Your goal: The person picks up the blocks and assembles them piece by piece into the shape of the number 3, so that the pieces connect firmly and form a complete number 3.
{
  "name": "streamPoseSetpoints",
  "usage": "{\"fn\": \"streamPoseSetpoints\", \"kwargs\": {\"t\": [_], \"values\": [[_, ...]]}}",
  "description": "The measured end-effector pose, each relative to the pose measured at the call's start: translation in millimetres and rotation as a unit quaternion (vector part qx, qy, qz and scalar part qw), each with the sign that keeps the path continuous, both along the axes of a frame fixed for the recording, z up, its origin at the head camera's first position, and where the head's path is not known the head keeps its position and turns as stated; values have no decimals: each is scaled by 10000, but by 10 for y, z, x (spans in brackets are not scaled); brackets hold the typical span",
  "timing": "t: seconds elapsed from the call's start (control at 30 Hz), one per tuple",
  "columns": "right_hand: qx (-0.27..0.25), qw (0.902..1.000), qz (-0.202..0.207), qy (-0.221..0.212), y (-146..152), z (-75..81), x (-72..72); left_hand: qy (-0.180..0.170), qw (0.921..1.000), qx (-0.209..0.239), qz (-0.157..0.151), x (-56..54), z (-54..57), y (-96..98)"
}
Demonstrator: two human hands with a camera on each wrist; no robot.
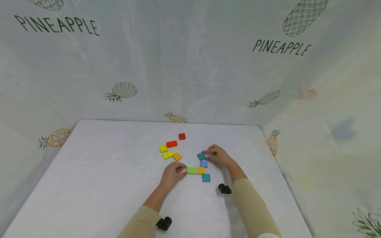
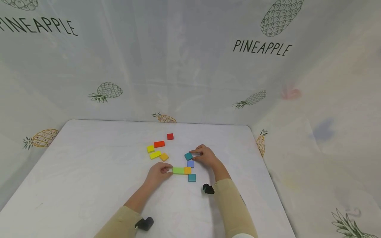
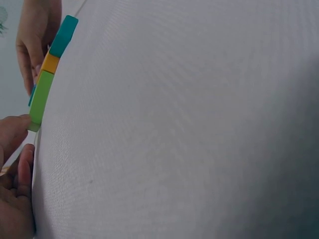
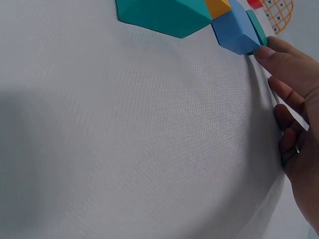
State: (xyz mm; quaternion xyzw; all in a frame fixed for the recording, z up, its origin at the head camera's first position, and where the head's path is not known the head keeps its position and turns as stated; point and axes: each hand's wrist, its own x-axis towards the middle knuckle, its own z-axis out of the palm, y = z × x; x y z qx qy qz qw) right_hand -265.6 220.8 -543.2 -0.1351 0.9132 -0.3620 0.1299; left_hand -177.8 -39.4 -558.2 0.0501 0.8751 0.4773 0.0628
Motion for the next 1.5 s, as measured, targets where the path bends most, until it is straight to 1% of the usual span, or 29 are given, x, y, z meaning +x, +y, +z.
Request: {"fn": "streamPoseSetpoints", "kwargs": {"t": [0.17,0.27,0.4,0.57,0.67,0.77,0.9,1.0,1.1,1.33,1.4,1.5], "values": [[-41,10000,40,-31,-4,15,3,-12,10000,-30,17,-7,-10,-5],[-58,10000,50,-45,-2,25,7,74,9999,-57,-64,-8,-21,-18],[-58,9998,-159,-55,-9,55,30,158,9998,27,-142,-9,-25,-40],[-250,9983,-511,-92,-106,122,67,71,9997,190,-139,-12,-25,-67],[-377,9972,-622,-169,-216,165,76,-24,9994,315,-165,-11,-25,-88],[-392,9967,-657,-257,-345,208,74,-218,9981,580,-73,1,-22,-127],[-363,9972,-604,-259,-513,253,68,-313,9958,850,97,24,-10,-204],[-384,9978,-499,-220,-632,269,78,-243,9964,790,172,50,0,-264],[-335,9986,-351,-223,-750,254,97,-262,9968,708,272,82,20,-321],[-298,9986,-201,-391,-1009,188,159,-321,9952,776,493,192,128,-427],[-194,9993,-123,-307,-1070,172,174,-320,9943,838,573,232,160,-454],[186,9998,33,-37,-1142,163,184,-325,9928,919,704,282,197,-499]]}}
